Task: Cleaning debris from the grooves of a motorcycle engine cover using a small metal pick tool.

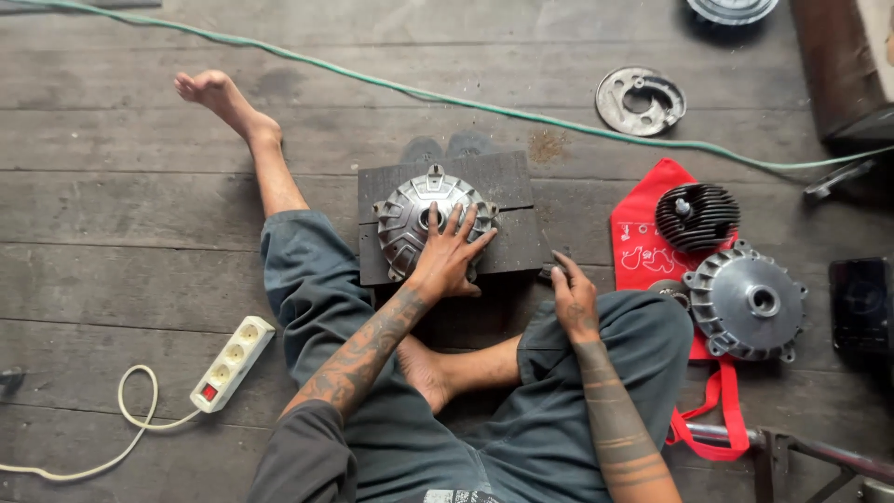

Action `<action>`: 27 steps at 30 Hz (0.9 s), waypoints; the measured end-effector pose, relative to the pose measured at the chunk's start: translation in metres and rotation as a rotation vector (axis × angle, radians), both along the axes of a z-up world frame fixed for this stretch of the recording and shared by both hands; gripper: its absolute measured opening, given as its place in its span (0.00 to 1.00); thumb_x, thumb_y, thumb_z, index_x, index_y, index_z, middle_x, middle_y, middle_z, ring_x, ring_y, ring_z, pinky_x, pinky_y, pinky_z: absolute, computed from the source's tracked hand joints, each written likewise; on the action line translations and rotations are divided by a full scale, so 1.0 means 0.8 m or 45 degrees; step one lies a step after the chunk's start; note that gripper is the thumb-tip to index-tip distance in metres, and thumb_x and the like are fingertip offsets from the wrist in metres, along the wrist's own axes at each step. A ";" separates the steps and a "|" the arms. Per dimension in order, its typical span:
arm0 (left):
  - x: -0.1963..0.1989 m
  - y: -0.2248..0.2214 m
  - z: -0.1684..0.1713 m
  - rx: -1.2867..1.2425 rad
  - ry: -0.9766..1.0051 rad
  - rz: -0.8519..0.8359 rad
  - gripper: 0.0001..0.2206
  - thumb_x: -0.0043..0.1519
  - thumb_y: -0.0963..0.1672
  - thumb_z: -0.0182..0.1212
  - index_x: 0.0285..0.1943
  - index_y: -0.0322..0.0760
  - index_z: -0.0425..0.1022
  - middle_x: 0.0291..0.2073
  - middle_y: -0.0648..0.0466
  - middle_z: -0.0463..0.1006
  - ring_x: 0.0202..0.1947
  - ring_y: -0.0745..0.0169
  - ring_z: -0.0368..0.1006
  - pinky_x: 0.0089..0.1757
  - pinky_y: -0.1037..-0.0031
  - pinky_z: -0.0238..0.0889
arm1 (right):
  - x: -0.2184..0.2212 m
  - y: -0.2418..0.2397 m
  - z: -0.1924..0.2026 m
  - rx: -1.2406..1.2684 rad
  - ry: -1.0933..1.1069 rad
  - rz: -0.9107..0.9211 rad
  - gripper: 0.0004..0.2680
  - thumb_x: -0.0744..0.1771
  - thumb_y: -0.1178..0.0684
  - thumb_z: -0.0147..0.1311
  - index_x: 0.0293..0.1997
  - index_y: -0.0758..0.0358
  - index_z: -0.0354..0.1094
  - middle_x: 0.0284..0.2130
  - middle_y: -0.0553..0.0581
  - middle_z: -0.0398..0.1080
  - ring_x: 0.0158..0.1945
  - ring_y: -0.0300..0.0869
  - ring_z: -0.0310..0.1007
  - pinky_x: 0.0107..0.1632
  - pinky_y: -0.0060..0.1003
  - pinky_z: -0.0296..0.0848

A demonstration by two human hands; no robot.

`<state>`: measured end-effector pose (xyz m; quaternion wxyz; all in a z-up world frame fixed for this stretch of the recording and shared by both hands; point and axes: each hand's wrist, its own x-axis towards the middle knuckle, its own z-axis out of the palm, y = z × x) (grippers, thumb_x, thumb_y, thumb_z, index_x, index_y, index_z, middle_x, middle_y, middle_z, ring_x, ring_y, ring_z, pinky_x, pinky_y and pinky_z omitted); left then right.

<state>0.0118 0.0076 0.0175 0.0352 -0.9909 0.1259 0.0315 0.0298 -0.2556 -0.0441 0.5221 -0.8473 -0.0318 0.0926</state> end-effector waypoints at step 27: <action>0.045 0.033 -0.028 -0.236 -0.186 0.274 0.36 0.55 0.62 0.63 0.71 0.54 0.66 0.72 0.44 0.61 0.74 0.40 0.53 0.65 0.29 0.35 | -0.010 -0.002 0.016 -0.014 0.028 0.056 0.15 0.70 0.46 0.48 0.65 0.47 0.70 0.43 0.72 0.78 0.55 0.65 0.74 0.58 0.60 0.71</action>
